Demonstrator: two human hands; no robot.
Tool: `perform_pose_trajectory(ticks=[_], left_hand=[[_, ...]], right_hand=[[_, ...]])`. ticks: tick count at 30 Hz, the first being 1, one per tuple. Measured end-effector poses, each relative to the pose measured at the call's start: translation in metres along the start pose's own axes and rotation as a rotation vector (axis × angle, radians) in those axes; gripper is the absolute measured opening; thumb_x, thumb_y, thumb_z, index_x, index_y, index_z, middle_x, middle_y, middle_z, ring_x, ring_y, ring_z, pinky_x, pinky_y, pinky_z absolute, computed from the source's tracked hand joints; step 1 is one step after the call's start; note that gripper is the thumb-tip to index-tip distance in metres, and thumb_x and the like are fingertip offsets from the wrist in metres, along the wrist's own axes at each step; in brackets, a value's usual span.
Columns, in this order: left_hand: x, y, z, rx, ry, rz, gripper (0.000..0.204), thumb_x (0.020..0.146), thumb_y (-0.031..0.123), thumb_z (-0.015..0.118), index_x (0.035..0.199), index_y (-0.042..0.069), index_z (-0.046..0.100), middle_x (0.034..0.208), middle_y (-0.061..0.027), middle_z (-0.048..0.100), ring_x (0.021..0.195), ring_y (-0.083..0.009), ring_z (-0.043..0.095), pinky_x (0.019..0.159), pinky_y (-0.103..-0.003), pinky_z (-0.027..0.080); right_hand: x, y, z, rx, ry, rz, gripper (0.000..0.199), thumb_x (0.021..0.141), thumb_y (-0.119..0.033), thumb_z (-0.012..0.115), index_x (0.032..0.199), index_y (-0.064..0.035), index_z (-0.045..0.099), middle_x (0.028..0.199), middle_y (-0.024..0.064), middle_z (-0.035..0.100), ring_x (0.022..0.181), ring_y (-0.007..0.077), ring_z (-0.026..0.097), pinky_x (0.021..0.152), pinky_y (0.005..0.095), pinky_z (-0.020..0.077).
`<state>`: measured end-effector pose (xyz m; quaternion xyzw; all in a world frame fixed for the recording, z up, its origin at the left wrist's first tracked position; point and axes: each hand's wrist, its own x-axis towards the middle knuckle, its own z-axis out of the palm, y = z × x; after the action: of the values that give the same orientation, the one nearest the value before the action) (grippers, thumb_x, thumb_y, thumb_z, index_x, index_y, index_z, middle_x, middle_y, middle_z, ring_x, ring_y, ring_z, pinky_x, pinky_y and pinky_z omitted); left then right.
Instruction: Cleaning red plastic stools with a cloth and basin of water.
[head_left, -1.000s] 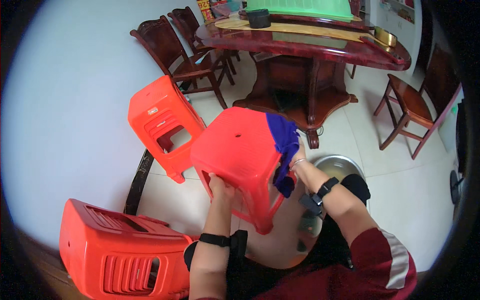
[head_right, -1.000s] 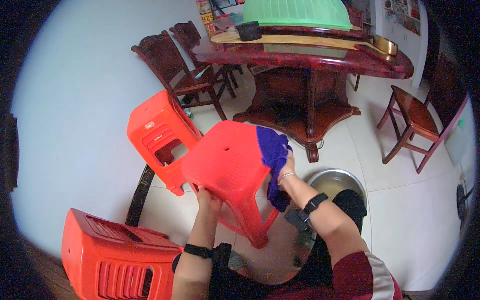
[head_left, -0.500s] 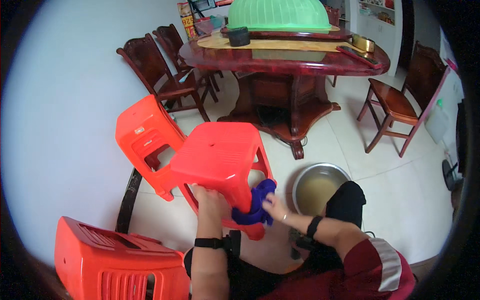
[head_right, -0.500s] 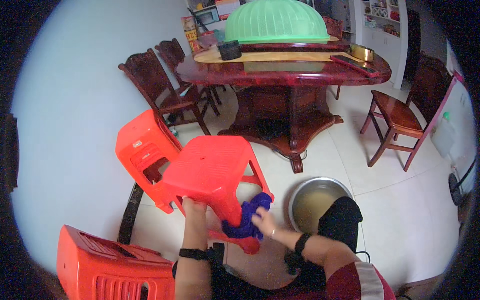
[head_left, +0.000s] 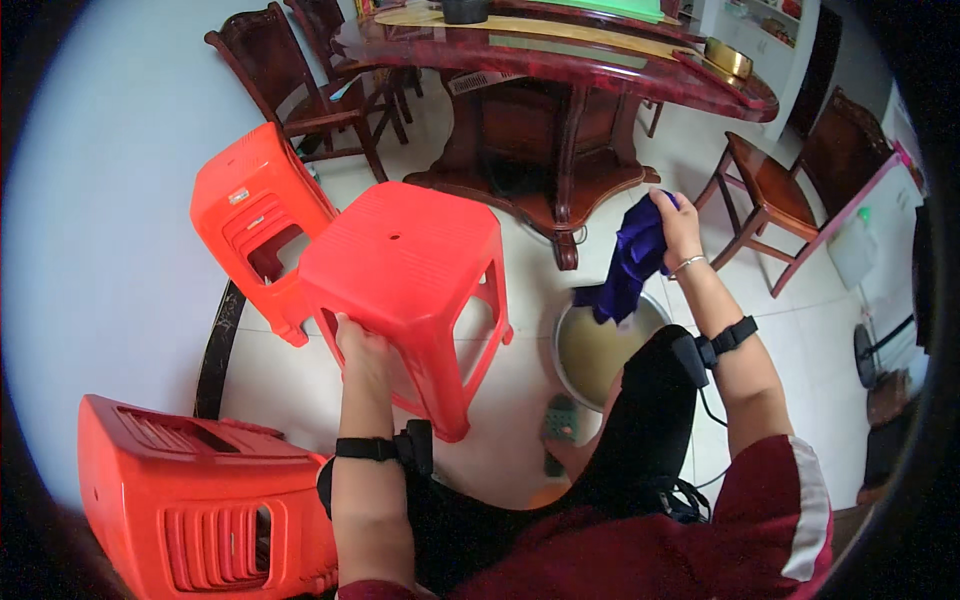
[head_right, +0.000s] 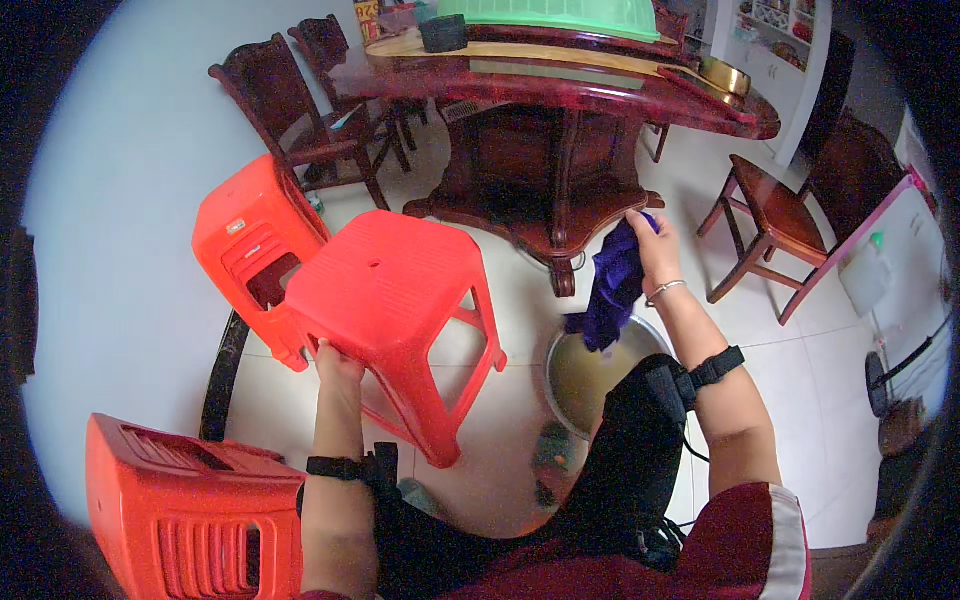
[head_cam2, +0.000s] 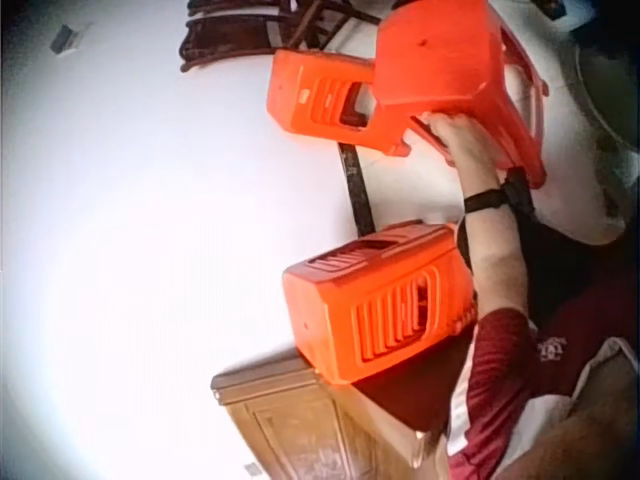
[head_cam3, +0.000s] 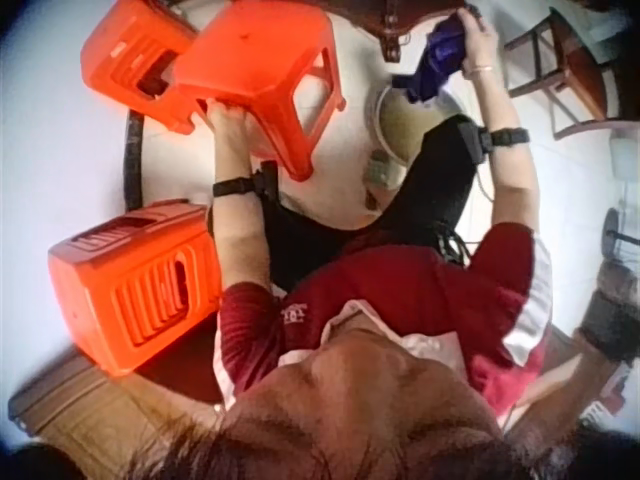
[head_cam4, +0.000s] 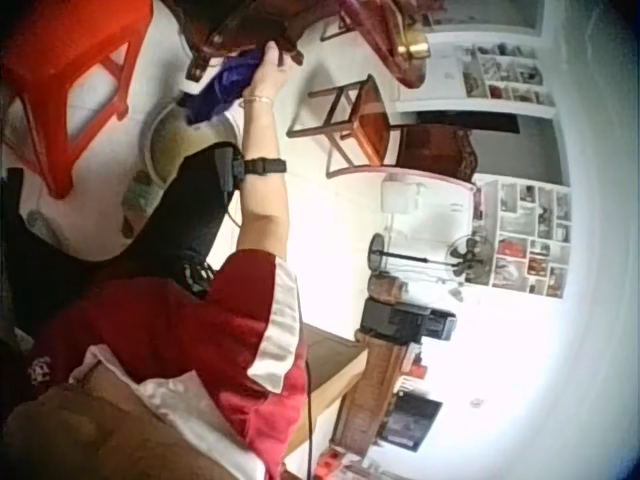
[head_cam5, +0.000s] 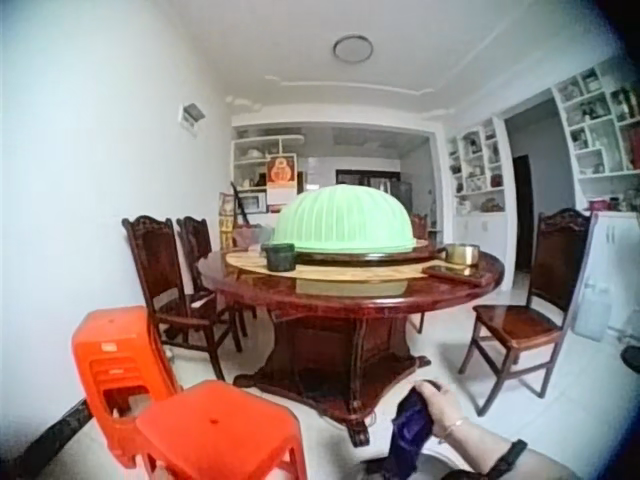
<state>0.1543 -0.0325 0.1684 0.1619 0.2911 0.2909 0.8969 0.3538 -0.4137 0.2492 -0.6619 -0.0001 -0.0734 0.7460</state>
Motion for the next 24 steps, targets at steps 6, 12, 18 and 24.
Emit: perform_pose_trajectory(ticks=[6, 12, 18, 24], left_hand=[[0.033, 0.012, -0.036, -0.022, 0.014, 0.029, 0.051, 0.098, 0.034, 0.013, 0.139, 0.005, 0.027, 0.143, -0.0125, 0.030, 0.130, -0.0332, 0.033, 0.106, -0.054, 0.027], [-0.004, 0.001, -0.004, 0.122, 0.116, 0.232, 0.047, 0.100, 0.031, 0.025, 0.135, 0.002, 0.031, 0.135, -0.0127, 0.041, 0.120, -0.0296, 0.045, 0.102, -0.045, 0.038], [0.032, 0.021, -0.070, 0.199, 0.135, 0.243, 0.065, 0.093, 0.051, 0.036, 0.132, 0.000, 0.037, 0.132, -0.0149, 0.044, 0.115, -0.0284, 0.049, 0.097, -0.039, 0.041], [0.011, -0.003, -0.060, 0.684, 0.141, 0.499, 0.082, 0.076, 0.045, 0.068, 0.131, -0.005, 0.035, 0.126, -0.0194, 0.048, 0.106, -0.0302, 0.055, 0.090, -0.039, 0.045]], right_hand=[[0.019, 0.070, -0.035, -0.546, -0.234, 0.121, 0.029, 0.076, -0.021, 0.070, 0.091, 0.0020, 0.059, 0.078, 0.0054, 0.061, 0.066, 0.0146, 0.056, 0.061, 0.0294, 0.0472], [0.059, 0.163, -0.070, -1.452, -0.676, 0.289, 0.028, 0.073, -0.023, 0.068, 0.081, 0.0036, 0.062, 0.071, 0.0154, 0.062, 0.070, 0.0223, 0.062, 0.061, 0.0386, 0.0504], [-0.011, 0.101, 0.076, -0.645, -0.620, 0.522, 0.093, 0.073, -0.069, 0.055, 0.136, -0.0055, 0.031, 0.131, 0.0224, 0.043, 0.102, 0.0471, 0.053, 0.064, 0.0586, 0.0501], [-0.040, 0.093, 0.183, -0.364, -0.679, 0.565, 0.103, 0.070, -0.079, 0.047, 0.144, -0.0138, 0.018, 0.148, 0.0173, 0.016, 0.135, 0.0367, 0.018, 0.099, 0.0654, 0.0205]])
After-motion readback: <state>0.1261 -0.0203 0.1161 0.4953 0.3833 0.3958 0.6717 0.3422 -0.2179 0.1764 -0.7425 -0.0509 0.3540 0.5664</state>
